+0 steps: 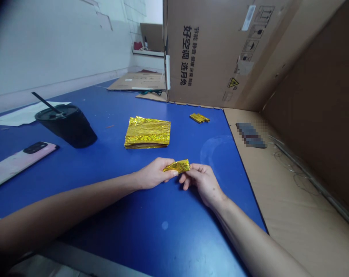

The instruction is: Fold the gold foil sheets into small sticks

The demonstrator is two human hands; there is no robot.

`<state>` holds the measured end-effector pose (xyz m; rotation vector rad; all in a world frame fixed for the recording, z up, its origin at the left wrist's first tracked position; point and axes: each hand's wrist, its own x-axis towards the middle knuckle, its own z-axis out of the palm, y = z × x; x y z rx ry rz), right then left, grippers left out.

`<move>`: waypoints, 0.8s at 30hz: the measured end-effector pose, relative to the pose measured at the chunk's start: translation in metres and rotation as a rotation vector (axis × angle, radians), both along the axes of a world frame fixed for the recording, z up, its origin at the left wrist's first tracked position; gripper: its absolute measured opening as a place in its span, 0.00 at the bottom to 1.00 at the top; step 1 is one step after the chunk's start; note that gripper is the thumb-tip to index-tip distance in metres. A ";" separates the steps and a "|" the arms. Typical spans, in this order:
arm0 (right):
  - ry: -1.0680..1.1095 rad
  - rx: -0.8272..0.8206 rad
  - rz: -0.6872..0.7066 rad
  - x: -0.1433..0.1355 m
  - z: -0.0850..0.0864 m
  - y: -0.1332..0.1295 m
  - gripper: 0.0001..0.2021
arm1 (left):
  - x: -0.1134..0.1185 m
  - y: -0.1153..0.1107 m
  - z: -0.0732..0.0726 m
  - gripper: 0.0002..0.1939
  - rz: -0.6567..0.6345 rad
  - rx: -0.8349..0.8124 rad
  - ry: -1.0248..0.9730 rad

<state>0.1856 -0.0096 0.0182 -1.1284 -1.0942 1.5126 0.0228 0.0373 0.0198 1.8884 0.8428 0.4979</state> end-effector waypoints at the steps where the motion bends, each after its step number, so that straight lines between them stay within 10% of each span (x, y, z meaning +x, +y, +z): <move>1: 0.009 0.000 0.010 0.000 0.001 0.000 0.08 | 0.000 0.000 0.000 0.08 0.005 0.006 0.006; 24: -0.096 0.131 -0.064 0.003 -0.003 0.002 0.10 | -0.003 0.002 -0.004 0.09 0.008 0.041 0.099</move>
